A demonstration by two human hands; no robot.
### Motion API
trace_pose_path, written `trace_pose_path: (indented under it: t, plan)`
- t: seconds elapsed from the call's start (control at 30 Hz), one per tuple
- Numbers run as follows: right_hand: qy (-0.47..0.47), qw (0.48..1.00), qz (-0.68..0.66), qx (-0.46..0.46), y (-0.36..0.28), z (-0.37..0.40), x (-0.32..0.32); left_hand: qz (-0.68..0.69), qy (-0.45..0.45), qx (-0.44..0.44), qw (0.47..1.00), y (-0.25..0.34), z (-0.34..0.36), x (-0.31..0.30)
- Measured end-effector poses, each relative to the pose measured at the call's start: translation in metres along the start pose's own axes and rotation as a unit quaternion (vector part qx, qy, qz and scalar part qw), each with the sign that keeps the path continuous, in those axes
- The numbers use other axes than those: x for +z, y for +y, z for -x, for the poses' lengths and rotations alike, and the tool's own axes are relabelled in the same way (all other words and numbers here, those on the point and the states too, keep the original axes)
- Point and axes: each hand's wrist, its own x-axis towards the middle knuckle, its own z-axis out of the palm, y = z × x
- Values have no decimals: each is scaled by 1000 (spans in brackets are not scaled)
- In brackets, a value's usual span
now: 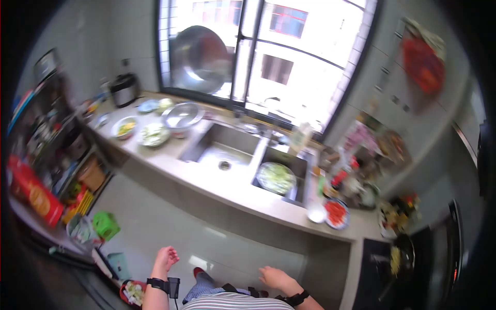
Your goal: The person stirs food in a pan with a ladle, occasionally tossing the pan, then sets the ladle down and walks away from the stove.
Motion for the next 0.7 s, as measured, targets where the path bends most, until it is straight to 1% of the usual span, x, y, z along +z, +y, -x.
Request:
trace_pose_path:
  t: [0.07,0.13,0.17,0.23,0.27,0.33,0.37,0.4,0.43,0.47,0.53,0.6,0.67,0.7]
  plan:
    - [-35,997,48,-43,-48,-59,-15,23,36,18,999,17,-1,-46]
    - [-13,990,62,-125,-93,-110,-29,48,43,57,996,35,2,-82]
    - [-28,986,75,-146,-115,-134,-41,68,62,63,994,42,3,-97]
    - [-36,984,83,-154,-163,-173,-58,89,94,86,988,61,8,-127]
    - [8,983,48,-178,-170,-197,-54,93,107,91,986,68,13,-140]
    - [42,980,-66,-184,-199,-234,-77,148,106,85,980,78,16,-160]
    - [82,969,-168,-164,-198,-261,-75,152,109,89,978,85,15,-166]
    - [118,946,-267,-143,-194,-292,-74,159,122,84,976,89,15,-172]
    - [136,924,-344,-100,-192,-319,-83,168,137,79,973,92,13,-179]
    - [151,894,-418,-55,-190,-346,-99,175,143,81,971,97,8,-185]
    - [184,816,-547,-18,-171,-400,-133,199,151,101,963,103,-3,-195]
    - [267,778,-567,38,-167,-441,-177,209,153,106,960,115,-14,-199]
    - [317,751,-577,56,-159,-482,-215,214,149,117,958,135,-33,-202]
    - [332,749,-568,80,-158,-500,-232,217,154,113,957,146,-44,-204]
